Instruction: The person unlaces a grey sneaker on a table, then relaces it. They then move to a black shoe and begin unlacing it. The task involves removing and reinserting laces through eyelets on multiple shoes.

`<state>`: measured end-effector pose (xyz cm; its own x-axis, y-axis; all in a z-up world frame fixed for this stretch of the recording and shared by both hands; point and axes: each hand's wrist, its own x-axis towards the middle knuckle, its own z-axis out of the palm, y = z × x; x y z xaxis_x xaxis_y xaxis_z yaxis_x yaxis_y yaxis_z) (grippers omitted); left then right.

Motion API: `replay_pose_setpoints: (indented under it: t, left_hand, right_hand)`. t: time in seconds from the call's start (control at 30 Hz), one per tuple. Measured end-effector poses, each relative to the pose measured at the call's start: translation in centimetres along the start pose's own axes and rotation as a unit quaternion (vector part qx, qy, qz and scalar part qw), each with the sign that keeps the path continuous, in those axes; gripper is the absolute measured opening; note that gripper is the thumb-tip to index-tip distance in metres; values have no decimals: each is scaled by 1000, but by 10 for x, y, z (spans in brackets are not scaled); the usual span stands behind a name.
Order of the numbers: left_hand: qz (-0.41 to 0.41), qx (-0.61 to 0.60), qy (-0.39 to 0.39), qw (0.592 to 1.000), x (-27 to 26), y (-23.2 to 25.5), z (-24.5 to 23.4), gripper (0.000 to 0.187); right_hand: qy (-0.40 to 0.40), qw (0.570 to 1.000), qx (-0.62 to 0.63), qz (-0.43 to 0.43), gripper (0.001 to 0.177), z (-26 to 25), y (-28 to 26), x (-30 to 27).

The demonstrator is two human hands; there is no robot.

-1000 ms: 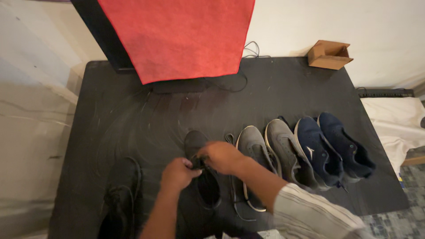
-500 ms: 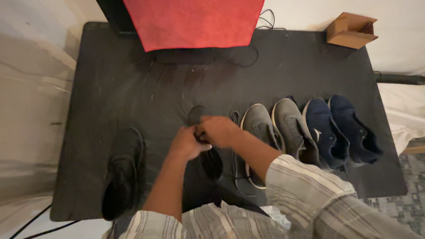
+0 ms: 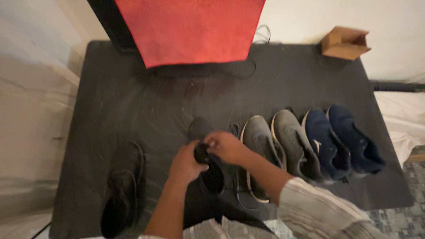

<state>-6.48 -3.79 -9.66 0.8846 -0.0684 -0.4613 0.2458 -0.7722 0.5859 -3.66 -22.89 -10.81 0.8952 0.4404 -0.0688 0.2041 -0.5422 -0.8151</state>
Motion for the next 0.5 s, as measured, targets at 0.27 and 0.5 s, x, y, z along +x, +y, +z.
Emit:
replay_pose_setpoints:
  t: [0.27, 0.5]
  left_hand:
    - [33, -88, 9, 996, 12, -14, 1, 65]
    - [49, -12, 15, 999, -2, 4, -5, 55]
  right_hand:
    - [3, 990, 41, 137, 23, -3, 2, -30]
    - [25, 996, 0, 89, 17, 0, -9, -21]
